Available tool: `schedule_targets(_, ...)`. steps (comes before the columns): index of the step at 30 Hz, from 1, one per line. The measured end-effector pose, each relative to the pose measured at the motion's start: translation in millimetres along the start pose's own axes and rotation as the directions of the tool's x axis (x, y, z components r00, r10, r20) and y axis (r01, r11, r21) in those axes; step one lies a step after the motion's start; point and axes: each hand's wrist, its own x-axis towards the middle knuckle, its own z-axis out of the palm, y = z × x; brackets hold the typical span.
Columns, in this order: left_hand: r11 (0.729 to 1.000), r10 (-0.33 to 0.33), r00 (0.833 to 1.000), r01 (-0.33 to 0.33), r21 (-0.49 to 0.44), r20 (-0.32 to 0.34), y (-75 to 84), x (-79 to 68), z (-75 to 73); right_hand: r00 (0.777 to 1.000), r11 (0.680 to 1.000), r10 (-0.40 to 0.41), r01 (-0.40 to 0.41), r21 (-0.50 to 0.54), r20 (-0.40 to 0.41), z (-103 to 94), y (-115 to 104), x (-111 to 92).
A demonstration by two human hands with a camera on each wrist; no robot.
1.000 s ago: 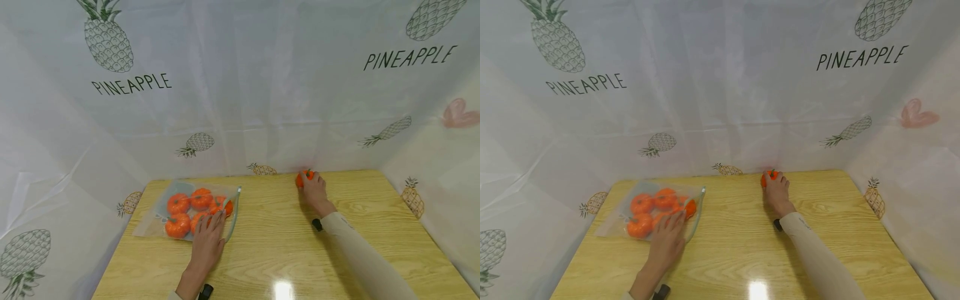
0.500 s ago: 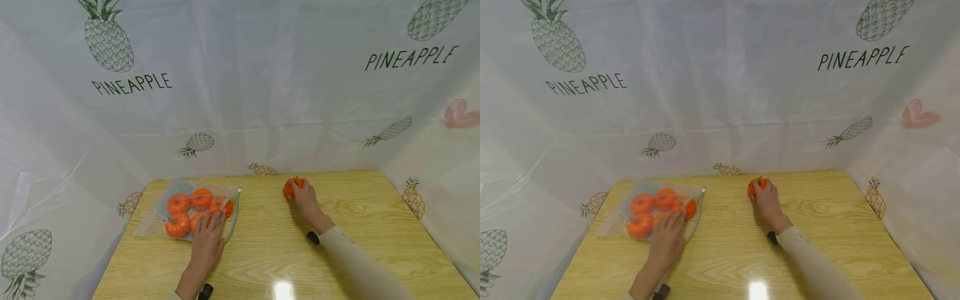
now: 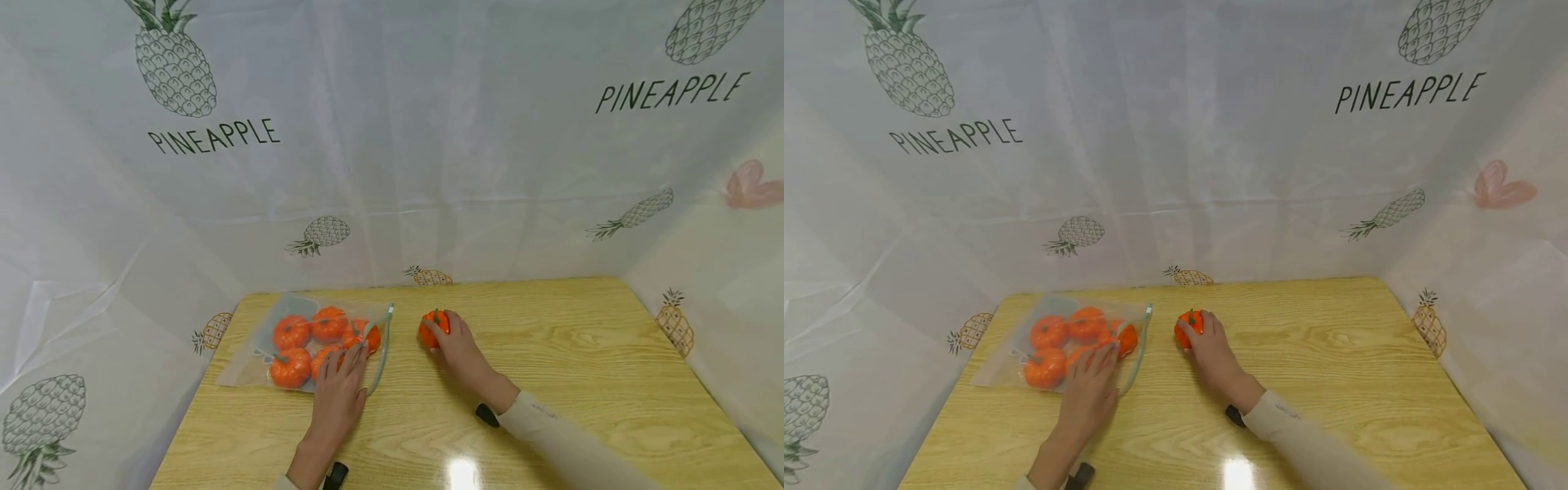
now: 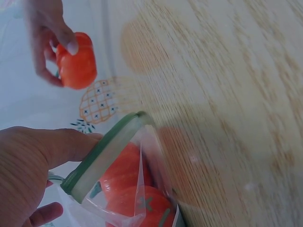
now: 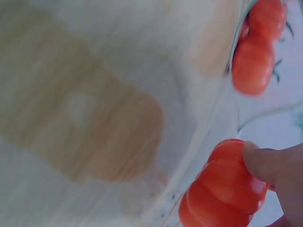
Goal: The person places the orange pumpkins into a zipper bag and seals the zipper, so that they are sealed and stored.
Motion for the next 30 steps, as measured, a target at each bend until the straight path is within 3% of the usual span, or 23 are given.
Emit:
schedule_targets(3,1.0,-0.004,1.0,0.004,0.0,0.004,0.1,0.0,-0.7,1.0,0.999,-0.021,0.02,0.041,0.015,4.0,-13.0,0.0)
schedule_targets(10,1.0,-0.003,1.0,0.003,0.01,0.009,0.4,0.3,-2.2,0.993,0.991,-0.122,0.122,0.049,0.005,12.4,-34.6,2.0)
schedule_targets(19,0.999,0.001,1.0,-0.002,0.033,0.017,0.2,0.5,-3.0,0.977,0.977,-0.207,0.204,0.058,0.048,25.2,-55.2,3.1)
schedule_targets(30,0.999,0.002,1.0,-0.003,0.04,0.025,0.0,0.4,-4.2,0.962,0.965,-0.242,0.252,-0.068,0.125,34.7,-73.3,7.1)
